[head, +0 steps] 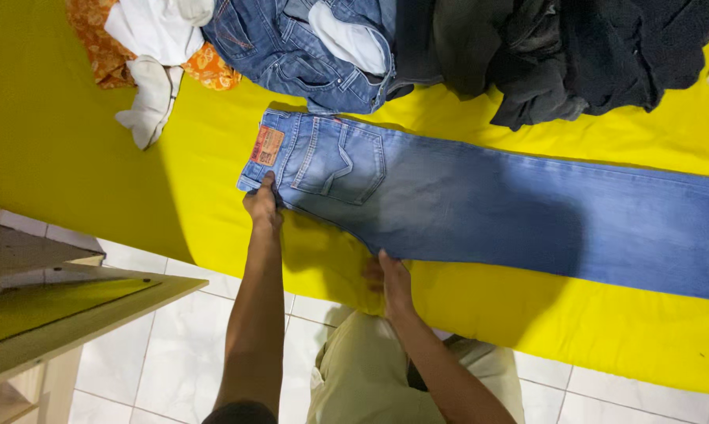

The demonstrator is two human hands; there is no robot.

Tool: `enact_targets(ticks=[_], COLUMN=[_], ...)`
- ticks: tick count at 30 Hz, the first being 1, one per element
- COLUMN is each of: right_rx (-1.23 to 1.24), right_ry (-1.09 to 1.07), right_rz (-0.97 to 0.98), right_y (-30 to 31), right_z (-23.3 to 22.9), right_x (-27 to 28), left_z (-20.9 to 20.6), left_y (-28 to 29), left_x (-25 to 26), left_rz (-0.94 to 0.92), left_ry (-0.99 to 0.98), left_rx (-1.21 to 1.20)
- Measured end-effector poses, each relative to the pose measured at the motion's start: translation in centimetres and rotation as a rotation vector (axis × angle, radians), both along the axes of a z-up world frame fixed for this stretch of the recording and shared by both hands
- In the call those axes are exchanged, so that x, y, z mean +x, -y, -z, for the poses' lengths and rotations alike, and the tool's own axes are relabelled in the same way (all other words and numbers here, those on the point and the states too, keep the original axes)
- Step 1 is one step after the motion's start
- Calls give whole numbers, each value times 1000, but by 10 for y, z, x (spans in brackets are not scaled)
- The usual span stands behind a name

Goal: The person folds a pair of blue jeans by laying them out on a bed, smoothing the fabric by hand, and folding them into a compact rectangle.

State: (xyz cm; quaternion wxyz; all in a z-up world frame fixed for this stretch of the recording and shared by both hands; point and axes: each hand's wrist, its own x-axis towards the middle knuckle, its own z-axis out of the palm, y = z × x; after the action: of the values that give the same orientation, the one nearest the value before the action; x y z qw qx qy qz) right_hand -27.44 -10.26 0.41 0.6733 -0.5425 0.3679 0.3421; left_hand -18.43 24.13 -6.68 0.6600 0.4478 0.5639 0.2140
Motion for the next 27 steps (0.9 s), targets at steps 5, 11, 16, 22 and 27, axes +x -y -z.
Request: enact_targets(ticks=[5,11,16,22,27], right_rx=[209,109,-117,-135,42], right_ry=[-182,-37,28,290,145], right_rz=[217,295,61,106,167], right_y=[-13,-11,9,21,16], right_z=[3,10,2,-26,-42], right_x=[38,14,-6,-2,4], left_z=[2,-14,-14,-51,-108], left_y=[-5,-3,-12,-45,-48], left_x=[-5,-8,-41,-49,-23], left_rz=[26,19,64,511,973], left_ry=[146,117,-214,-50,11], left_rx=[211,338,806,593,347])
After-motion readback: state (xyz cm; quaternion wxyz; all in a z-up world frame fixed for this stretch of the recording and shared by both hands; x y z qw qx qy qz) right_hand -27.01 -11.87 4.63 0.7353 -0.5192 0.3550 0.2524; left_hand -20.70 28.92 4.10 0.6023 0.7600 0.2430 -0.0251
